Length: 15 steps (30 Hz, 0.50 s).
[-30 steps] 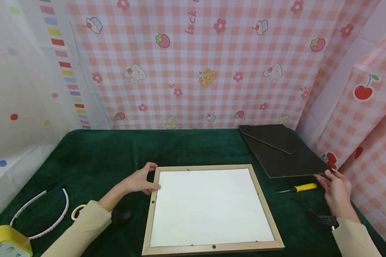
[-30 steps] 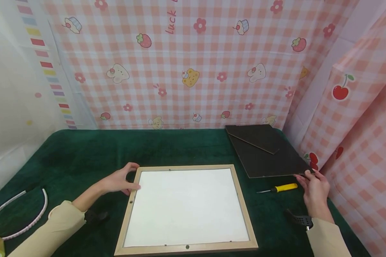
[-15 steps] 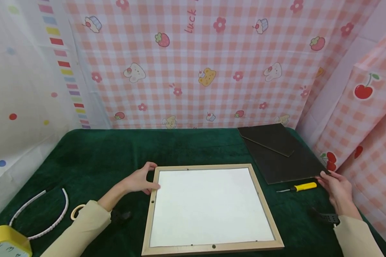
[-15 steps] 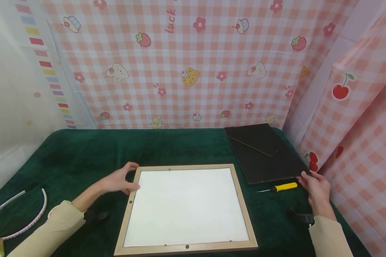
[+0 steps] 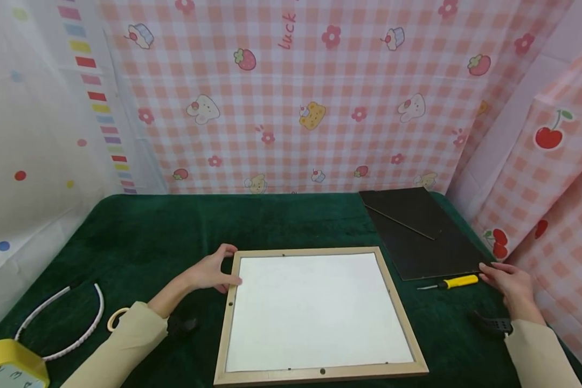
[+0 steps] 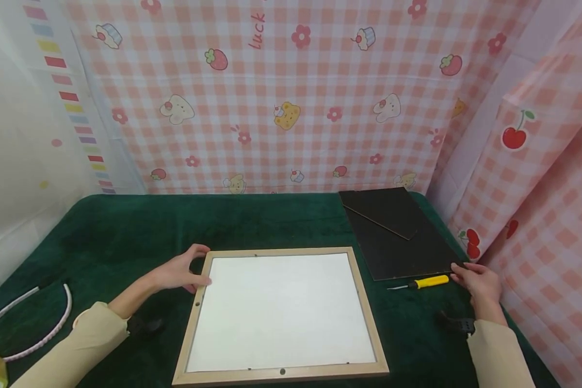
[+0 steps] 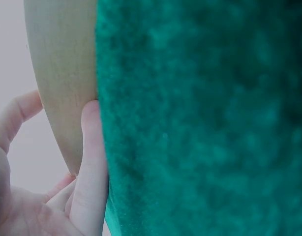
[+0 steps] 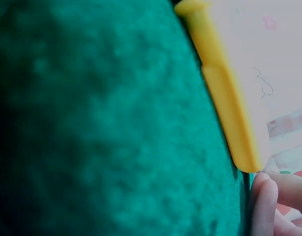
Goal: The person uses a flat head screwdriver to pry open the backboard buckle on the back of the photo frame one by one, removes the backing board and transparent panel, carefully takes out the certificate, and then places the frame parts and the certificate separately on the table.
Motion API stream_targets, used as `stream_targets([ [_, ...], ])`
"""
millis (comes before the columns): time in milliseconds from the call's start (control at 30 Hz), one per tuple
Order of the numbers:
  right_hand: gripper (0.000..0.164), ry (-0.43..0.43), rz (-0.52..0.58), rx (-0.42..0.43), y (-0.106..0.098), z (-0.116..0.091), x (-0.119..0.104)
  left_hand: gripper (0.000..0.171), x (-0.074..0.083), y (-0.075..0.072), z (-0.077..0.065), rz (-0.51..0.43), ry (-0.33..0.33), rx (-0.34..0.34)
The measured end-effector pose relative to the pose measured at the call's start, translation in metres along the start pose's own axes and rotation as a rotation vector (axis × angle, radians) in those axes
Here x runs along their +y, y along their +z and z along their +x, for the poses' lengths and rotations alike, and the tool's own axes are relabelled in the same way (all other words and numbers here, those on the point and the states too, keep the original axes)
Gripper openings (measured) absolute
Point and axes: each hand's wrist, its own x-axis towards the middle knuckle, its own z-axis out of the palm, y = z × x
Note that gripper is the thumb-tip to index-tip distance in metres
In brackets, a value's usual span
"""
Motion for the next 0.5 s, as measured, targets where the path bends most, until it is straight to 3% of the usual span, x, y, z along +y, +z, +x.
stream_targets([
  [200,0.062,-0.011,-0.135,0.014,0.001,-0.005,-0.003,0.074,0.001,0.000,-0.001,0.002,0.002,-0.005],
  [367,0.052,-0.056,-0.102,0.063,0.007,-0.010,-0.008,0.074,0.001,0.000,-0.001,0.001,-0.001,-0.004],
  [500,0.038,-0.179,0.015,0.093,0.020,-0.010,-0.016,0.074,0.001,-0.001,-0.001,0.000,-0.003,-0.001],
])
